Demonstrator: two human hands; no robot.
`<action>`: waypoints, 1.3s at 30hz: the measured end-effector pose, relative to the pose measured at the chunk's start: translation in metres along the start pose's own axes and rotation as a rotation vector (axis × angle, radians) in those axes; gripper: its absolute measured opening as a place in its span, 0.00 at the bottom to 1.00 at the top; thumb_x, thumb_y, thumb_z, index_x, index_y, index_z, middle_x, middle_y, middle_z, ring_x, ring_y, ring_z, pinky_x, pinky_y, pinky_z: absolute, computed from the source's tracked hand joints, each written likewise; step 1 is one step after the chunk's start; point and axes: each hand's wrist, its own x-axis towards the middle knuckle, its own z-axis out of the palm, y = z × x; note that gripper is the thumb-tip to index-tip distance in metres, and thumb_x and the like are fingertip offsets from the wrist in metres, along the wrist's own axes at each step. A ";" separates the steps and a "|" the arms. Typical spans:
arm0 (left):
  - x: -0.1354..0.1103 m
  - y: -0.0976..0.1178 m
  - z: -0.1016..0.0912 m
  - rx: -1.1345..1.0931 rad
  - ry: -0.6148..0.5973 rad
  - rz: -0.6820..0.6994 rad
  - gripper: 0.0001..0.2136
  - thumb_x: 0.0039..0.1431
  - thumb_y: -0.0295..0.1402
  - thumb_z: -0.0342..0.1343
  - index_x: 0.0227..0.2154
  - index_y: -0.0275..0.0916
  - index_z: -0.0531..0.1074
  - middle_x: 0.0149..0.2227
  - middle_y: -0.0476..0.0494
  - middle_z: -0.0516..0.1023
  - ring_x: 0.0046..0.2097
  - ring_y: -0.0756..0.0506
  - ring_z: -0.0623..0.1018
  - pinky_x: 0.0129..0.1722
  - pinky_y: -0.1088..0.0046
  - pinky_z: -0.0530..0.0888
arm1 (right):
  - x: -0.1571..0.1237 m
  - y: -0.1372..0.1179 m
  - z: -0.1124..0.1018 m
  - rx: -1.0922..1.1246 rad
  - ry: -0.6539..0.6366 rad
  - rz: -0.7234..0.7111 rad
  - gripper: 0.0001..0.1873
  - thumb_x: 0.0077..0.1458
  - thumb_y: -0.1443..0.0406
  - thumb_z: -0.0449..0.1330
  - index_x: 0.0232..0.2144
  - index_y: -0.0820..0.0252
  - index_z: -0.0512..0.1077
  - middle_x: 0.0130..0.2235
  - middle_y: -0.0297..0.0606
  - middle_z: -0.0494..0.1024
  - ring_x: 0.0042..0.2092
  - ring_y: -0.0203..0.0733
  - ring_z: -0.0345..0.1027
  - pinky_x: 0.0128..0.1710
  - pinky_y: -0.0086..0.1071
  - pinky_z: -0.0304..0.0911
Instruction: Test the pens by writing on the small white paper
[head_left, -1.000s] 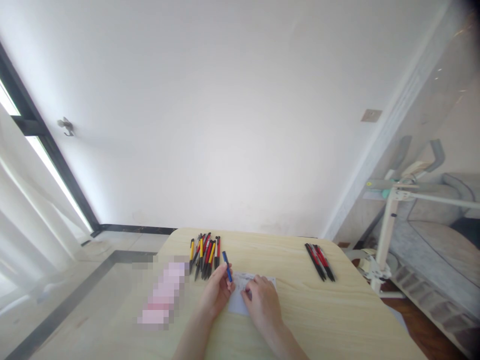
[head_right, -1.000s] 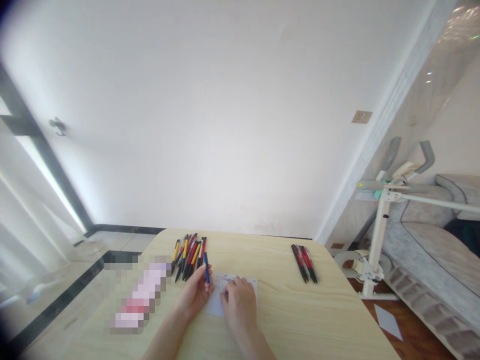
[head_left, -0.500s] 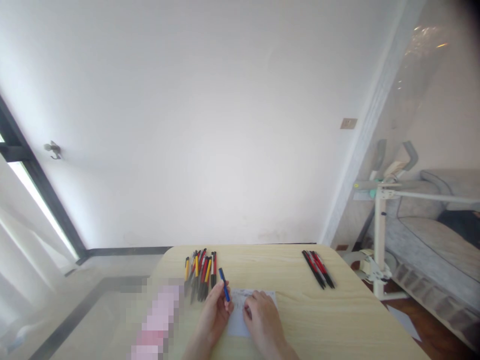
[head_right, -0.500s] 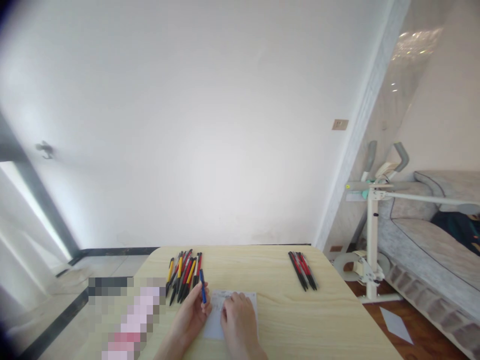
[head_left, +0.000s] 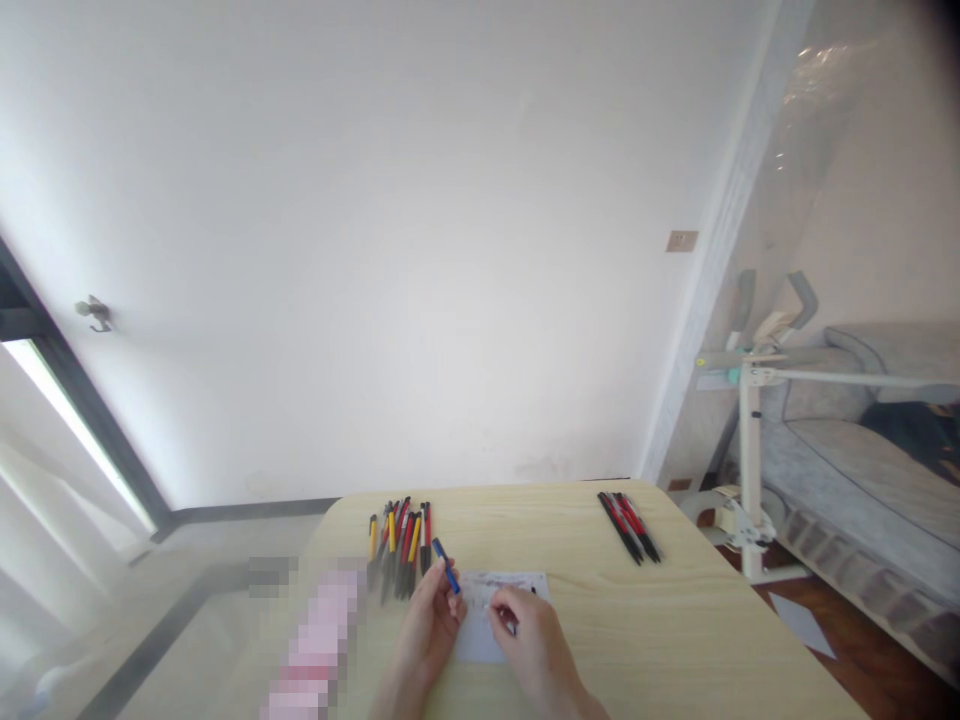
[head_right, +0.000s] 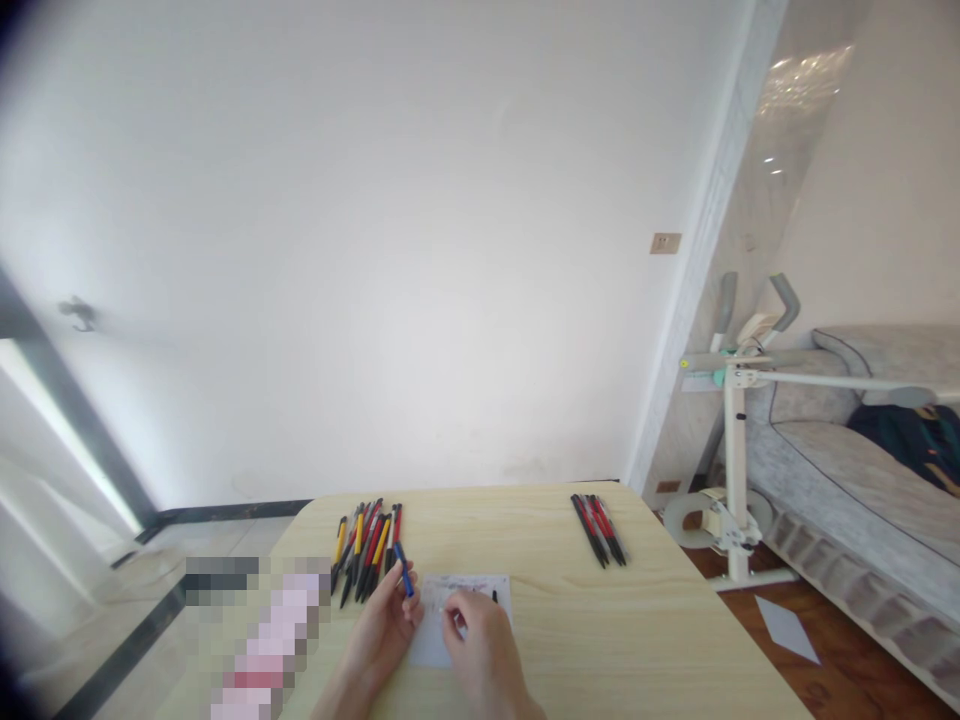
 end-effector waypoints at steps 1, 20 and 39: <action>-0.001 -0.001 0.001 -0.003 0.002 -0.005 0.07 0.49 0.32 0.59 0.30 0.34 0.69 0.22 0.52 0.70 0.17 0.57 0.65 0.17 0.82 0.63 | -0.002 -0.001 -0.001 0.042 0.025 0.003 0.08 0.50 0.70 0.52 0.24 0.59 0.71 0.23 0.33 0.74 0.26 0.36 0.66 0.27 0.25 0.61; -0.029 -0.025 -0.003 -0.168 -0.023 -0.126 0.06 0.53 0.31 0.57 0.32 0.35 0.69 0.22 0.53 0.72 0.19 0.56 0.67 0.18 0.81 0.64 | -0.038 -0.004 -0.009 0.207 0.209 0.065 0.06 0.52 0.65 0.54 0.26 0.59 0.69 0.25 0.35 0.72 0.27 0.37 0.66 0.29 0.27 0.63; -0.029 -0.014 -0.004 -0.246 -0.003 -0.044 0.02 0.54 0.27 0.54 0.30 0.35 0.71 0.27 0.49 0.77 0.22 0.56 0.73 0.22 0.80 0.68 | -0.041 0.002 -0.005 0.212 0.214 0.073 0.04 0.51 0.68 0.53 0.27 0.60 0.68 0.26 0.35 0.71 0.27 0.37 0.65 0.30 0.27 0.62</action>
